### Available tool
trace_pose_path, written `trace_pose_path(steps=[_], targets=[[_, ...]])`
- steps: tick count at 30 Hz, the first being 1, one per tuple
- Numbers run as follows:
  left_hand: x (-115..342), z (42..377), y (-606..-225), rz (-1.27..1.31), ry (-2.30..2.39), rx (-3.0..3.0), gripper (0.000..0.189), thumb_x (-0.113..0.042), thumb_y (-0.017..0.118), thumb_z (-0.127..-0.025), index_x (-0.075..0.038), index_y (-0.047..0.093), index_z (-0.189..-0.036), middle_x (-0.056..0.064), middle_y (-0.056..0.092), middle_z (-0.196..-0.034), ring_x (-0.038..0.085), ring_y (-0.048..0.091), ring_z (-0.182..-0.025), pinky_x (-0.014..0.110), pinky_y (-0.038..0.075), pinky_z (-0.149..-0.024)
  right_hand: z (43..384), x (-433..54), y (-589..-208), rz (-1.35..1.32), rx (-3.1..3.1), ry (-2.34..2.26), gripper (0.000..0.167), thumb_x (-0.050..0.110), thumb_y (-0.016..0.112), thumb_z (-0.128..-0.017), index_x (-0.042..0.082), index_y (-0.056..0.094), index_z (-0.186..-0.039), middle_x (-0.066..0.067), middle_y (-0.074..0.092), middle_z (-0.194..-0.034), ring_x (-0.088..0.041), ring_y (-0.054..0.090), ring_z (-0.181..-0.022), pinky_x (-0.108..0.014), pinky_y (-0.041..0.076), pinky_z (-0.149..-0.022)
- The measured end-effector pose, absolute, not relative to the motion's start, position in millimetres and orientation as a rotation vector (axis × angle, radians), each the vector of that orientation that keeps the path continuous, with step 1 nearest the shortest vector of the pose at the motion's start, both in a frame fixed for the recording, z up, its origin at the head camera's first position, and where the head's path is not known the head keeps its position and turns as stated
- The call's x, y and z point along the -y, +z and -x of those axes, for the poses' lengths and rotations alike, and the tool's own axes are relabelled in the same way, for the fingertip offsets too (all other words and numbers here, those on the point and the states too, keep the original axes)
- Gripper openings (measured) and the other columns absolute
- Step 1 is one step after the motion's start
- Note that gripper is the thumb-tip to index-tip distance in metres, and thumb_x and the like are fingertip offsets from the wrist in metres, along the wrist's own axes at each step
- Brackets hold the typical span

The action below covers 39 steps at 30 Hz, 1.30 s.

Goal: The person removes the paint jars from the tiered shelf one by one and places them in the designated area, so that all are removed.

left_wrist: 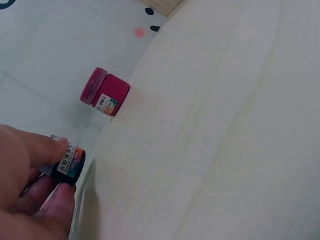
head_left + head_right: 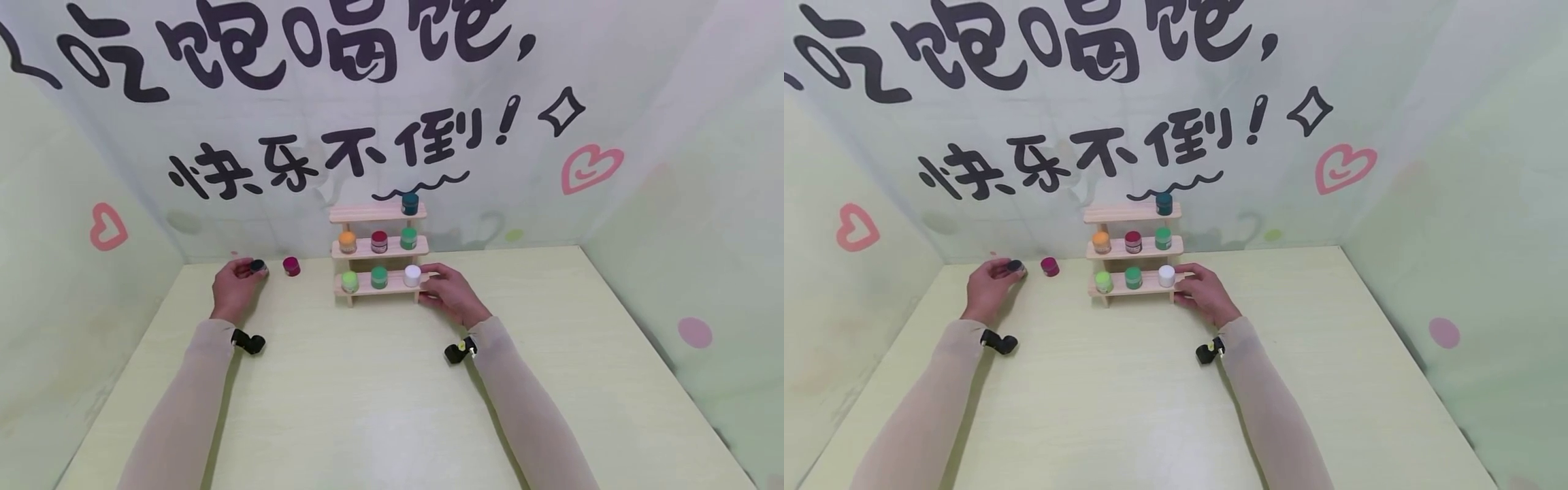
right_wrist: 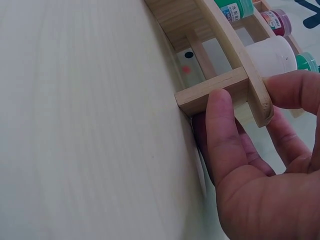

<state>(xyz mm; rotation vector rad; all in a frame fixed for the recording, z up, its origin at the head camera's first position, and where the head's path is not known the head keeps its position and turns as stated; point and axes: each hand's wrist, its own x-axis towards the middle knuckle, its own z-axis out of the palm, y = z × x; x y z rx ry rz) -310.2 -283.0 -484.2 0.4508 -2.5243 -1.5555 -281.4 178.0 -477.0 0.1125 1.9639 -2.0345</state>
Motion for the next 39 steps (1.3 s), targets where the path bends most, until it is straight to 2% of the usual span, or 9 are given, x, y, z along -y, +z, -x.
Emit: trace_pose_path(steps=[6, 15, 24, 32, 36, 39], targets=[[283.3, 315.7, -494.8, -0.493, -1.565, 2.531, 0.06, -0.026, 0.075, -0.1, -0.008, 0.053, -0.153, 0.018, 0.06, -0.149, 0.03, 0.059, -0.135, 0.039, 0.051, -0.115, 281.6, -177.1, -477.6, -0.111, -1.955, -2.035, 0.044, 0.005, 0.061, -0.099, 0.011, 0.059, -0.143, -0.014, 0.064, -0.13, -0.021, 0.07, -0.103, -0.032, 0.064, -0.093], [281.4, 315.4, -495.0, -0.465, -1.567, 2.55, 0.059, -0.025, 0.074, -0.101, -0.009, 0.053, -0.153, 0.019, 0.06, -0.149, 0.031, 0.059, -0.136, 0.042, 0.05, -0.117, 282.4, -177.4, -478.4, -0.123, -1.952, -2.043, 0.044, 0.005, 0.061, -0.099, 0.011, 0.059, -0.143, -0.015, 0.064, -0.131, -0.021, 0.069, -0.101, -0.03, 0.064, -0.09], [277.9, 313.4, -493.9, -0.463, -1.557, 2.537, 0.062, -0.025, 0.075, -0.101, -0.009, 0.051, -0.155, 0.018, 0.059, -0.151, 0.031, 0.059, -0.139, 0.042, 0.05, -0.118, 281.4, -177.1, -477.7, -0.119, -1.95, -2.058, 0.043, 0.005, 0.062, -0.098, 0.009, 0.06, -0.141, -0.012, 0.066, -0.122, -0.02, 0.07, -0.098, -0.03, 0.065, -0.088], [279.4, 308.4, -489.3, -0.495, -1.571, 2.491, 0.065, -0.032, 0.075, -0.099, -0.01, 0.051, -0.155, 0.016, 0.056, -0.154, 0.029, 0.055, -0.142, 0.043, 0.047, -0.12, 281.6, -175.9, -476.8, -0.128, -1.947, -2.053, 0.042, 0.005, 0.061, -0.099, 0.01, 0.06, -0.141, -0.014, 0.064, -0.129, -0.02, 0.07, -0.1, -0.029, 0.065, -0.087], [277.7, 304.1, -481.3, -0.451, -1.519, 2.453, 0.059, -0.032, 0.072, -0.101, -0.01, 0.054, -0.152, 0.015, 0.058, -0.152, 0.028, 0.055, -0.141, 0.044, 0.047, -0.119, 282.3, -176.0, -476.6, -0.135, -1.947, -2.049, 0.042, 0.005, 0.061, -0.099, 0.009, 0.059, -0.14, -0.016, 0.064, -0.134, -0.021, 0.07, -0.1, -0.029, 0.065, -0.088], [273.8, 302.6, -473.6, -0.4, -1.459, 2.436, 0.055, -0.033, 0.071, -0.102, -0.01, 0.056, -0.149, 0.015, 0.06, -0.149, 0.029, 0.057, -0.137, 0.043, 0.05, -0.114, 283.0, -176.0, -476.8, -0.141, -1.946, -2.046, 0.042, 0.005, 0.061, -0.099, 0.01, 0.06, -0.14, -0.018, 0.063, -0.136, -0.021, 0.07, -0.101, -0.029, 0.065, -0.087]])
